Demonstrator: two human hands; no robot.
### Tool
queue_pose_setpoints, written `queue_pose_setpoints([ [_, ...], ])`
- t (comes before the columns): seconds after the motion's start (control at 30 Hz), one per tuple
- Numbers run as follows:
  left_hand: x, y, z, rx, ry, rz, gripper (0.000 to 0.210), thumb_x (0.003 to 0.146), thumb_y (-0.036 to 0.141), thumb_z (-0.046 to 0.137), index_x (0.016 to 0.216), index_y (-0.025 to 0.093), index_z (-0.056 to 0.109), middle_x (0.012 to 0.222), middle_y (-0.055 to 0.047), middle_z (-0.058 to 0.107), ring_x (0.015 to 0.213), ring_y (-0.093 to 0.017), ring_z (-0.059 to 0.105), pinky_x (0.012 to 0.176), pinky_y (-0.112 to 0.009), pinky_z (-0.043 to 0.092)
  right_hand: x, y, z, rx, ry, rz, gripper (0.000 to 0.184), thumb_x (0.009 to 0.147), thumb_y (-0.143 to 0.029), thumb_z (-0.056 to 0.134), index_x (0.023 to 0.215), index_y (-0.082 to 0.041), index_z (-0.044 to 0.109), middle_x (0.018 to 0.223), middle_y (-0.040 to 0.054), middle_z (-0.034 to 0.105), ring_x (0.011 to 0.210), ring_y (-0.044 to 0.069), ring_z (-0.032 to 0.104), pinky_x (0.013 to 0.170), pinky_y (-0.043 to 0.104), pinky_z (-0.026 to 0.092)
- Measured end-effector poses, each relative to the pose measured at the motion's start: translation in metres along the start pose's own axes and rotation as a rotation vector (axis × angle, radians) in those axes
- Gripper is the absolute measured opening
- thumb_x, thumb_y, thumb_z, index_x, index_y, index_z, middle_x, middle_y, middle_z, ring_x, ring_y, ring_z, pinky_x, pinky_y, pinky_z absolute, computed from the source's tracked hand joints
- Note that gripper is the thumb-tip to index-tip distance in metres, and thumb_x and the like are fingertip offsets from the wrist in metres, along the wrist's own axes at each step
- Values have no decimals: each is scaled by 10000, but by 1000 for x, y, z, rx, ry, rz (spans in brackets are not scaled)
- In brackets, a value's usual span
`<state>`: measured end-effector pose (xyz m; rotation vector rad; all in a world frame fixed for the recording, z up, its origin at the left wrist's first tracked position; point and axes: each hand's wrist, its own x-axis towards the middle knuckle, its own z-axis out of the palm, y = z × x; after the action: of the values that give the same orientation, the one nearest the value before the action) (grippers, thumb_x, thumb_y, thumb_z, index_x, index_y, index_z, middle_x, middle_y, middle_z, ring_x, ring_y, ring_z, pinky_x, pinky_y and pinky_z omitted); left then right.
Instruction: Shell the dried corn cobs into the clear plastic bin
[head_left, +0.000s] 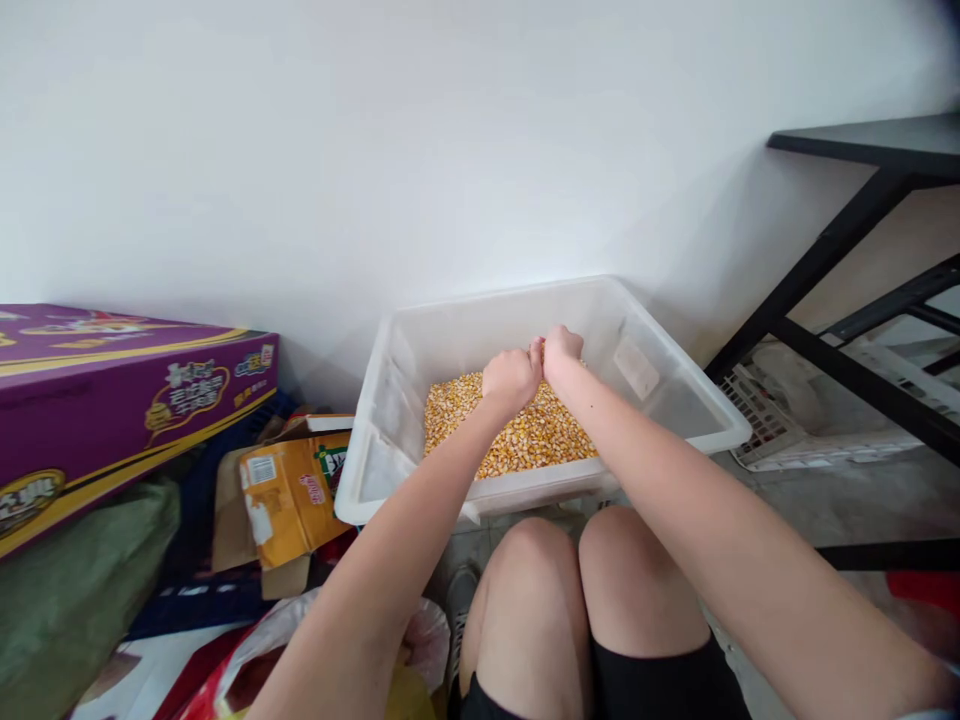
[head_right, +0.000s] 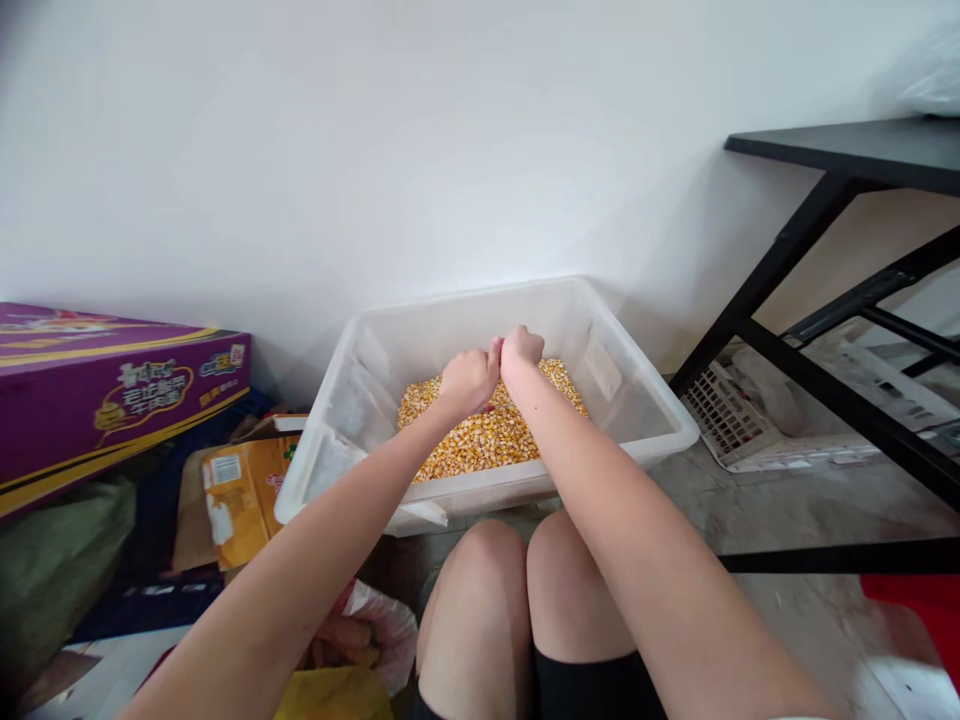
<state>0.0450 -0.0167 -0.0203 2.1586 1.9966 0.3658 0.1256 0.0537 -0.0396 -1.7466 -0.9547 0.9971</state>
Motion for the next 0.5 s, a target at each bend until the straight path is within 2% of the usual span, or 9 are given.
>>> queue_pose_setpoints([
  [0.1, 4, -4, 3, -45, -20, -19, 930, 900, 610, -54, 913, 117, 735, 906, -204, 709, 892, -294, 677, 789, -364, 482, -3, 3, 1, 136, 146, 131, 279, 839, -204, 372, 956, -124, 612, 830, 124, 658, 691, 186, 652, 488, 225, 457],
  [0.27, 12, -9, 7, -91, -26, -9, 890, 902, 633, 23, 905, 95, 732, 912, -220, 707, 928, -300, 670, 830, -353, 473, -2, 7, 4, 179, 240, 84, 142, 789, -215, 449, 738, -176, 575, 683, 67, 622, 624, 171, 616, 464, 225, 430],
  [0.37, 16, -15, 6, -222, -81, 9, 857, 908, 632, 50, 869, 109, 727, 867, -179, 716, 966, -276, 658, 867, -320, 458, 1, 6, 2, 350, 205, 40, 161, 790, -241, 490, 632, -207, 481, 541, 12, 543, 516, 151, 566, 446, 226, 427],
  [0.43, 17, -21, 3, -366, -192, 87, 774, 910, 637, 137, 897, 125, 717, 873, -124, 723, 965, -247, 652, 870, -292, 457, 2, 3, -2, 507, 129, 34, 213, 814, -268, 490, 617, -217, 427, 467, -22, 483, 432, 138, 524, 429, 233, 436],
  [0.5, 16, -28, 0, -485, -338, 186, 626, 870, 636, 339, 974, 133, 696, 910, -79, 722, 897, -221, 655, 813, -275, 479, 1, -1, -6, 653, 82, 43, 238, 844, -292, 475, 631, -220, 396, 425, -47, 444, 381, 129, 499, 419, 235, 449],
])
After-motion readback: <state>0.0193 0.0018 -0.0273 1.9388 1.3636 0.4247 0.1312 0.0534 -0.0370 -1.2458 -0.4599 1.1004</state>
